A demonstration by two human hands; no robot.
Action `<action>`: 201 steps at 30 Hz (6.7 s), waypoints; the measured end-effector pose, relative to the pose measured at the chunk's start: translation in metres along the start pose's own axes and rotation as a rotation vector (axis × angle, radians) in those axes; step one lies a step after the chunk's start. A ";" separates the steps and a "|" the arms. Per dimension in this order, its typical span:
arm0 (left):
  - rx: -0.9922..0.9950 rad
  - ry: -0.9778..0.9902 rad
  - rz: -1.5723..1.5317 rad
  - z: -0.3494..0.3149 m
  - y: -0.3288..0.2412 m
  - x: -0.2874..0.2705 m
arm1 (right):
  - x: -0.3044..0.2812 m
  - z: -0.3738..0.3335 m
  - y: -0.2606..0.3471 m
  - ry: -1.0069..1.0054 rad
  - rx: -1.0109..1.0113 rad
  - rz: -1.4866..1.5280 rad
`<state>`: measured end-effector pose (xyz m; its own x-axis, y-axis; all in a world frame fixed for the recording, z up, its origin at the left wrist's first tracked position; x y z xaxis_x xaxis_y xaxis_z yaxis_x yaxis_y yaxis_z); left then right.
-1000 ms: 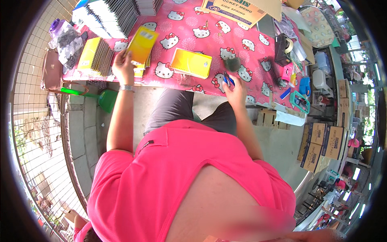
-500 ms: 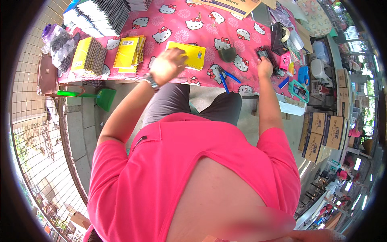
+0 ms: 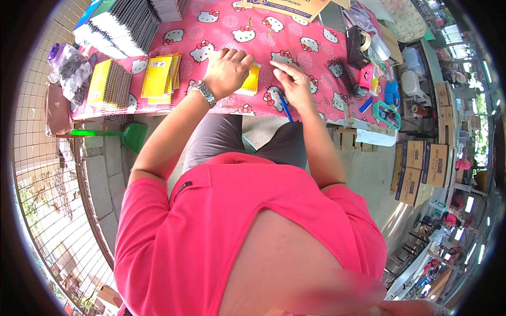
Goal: The person assembles small yellow notepads by hand, inserting a metal wire through the top holes and using blue pliers to secure it.
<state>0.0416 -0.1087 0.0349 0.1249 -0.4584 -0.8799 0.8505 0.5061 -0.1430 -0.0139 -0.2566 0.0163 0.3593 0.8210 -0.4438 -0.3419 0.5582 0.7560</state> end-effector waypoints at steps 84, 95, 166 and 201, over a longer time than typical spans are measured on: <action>-0.138 0.095 -0.265 0.003 0.018 0.007 | 0.057 0.022 -0.021 0.612 0.474 0.985; -0.089 0.027 -0.463 0.001 0.051 0.005 | 0.071 0.032 -0.040 0.548 0.650 0.923; -0.334 -0.345 -0.064 -0.047 0.119 -0.125 | 0.009 -0.056 -0.017 0.095 0.215 -0.327; -0.039 -0.024 0.048 -0.013 0.023 0.000 | 0.011 0.008 0.008 0.013 -0.002 0.004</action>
<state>0.0541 -0.0875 0.0262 0.1776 -0.4503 -0.8751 0.8226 0.5560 -0.1192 -0.0058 -0.2440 0.0218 0.3467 0.8244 -0.4473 -0.3450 0.5556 0.7565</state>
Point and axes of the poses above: each hand's wrist, its own z-axis towards the middle knuckle, its own x-axis out of the palm, y = z × x, the point moved 10 cm from there along z, towards the middle knuckle, and after that the axes turned 3 degrees about -x, right-handed, at the moved point
